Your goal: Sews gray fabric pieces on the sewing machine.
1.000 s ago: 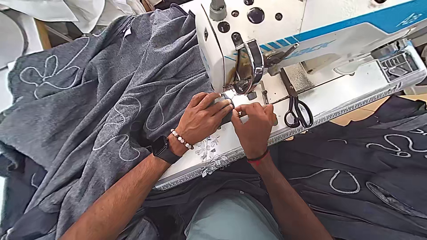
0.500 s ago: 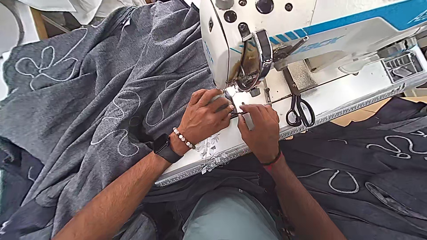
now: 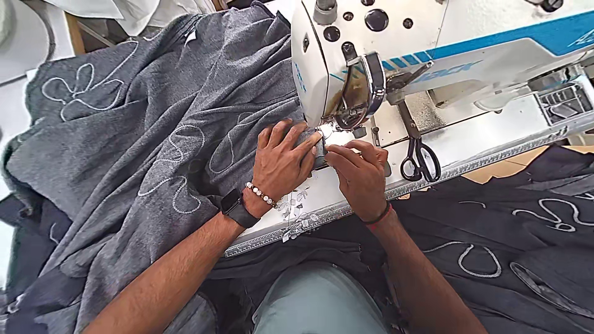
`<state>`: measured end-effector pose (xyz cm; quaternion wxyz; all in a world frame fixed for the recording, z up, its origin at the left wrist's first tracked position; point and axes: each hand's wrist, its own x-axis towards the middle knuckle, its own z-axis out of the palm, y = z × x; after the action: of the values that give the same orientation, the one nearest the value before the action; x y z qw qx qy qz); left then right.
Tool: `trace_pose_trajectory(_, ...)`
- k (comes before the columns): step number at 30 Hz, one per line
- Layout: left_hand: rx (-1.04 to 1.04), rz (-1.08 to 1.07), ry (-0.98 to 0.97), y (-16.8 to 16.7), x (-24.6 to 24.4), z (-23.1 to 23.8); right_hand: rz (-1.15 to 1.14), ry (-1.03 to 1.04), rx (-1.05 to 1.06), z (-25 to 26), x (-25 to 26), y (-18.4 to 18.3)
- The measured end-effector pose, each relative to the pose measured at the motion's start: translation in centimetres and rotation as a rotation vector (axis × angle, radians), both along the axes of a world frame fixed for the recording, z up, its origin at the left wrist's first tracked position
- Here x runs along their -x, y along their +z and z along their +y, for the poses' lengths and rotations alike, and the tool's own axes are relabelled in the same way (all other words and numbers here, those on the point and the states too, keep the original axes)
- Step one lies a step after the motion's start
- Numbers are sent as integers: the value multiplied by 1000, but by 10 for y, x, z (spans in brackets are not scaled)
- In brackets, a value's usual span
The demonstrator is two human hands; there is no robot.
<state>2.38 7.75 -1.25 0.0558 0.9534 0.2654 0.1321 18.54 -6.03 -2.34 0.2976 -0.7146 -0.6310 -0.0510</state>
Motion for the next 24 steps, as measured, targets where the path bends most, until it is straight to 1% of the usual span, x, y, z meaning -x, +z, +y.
trace_pose_trajectory(3,8,-23,-19,-1,2,0,-132,62,74,2,-5,13)
trace_pose_trajectory(6,6,-95,-135,0,5,5,-229,112,133,4,-5,27)
trace_pose_trajectory(8,-9,-100,-201,-1,8,9,-258,131,146,7,-5,29)
trace_pose_trajectory(14,-41,-93,-204,-4,6,27,-225,81,112,22,-9,20)
trace_pose_trajectory(17,-48,-112,-272,-2,6,40,-252,26,141,28,-10,18)
trace_pose_trajectory(21,-115,-171,-312,-3,-1,59,-318,-11,232,34,-7,16)
trace_pose_trajectory(24,-156,-160,-290,-2,-3,69,-268,16,347,32,-10,33)
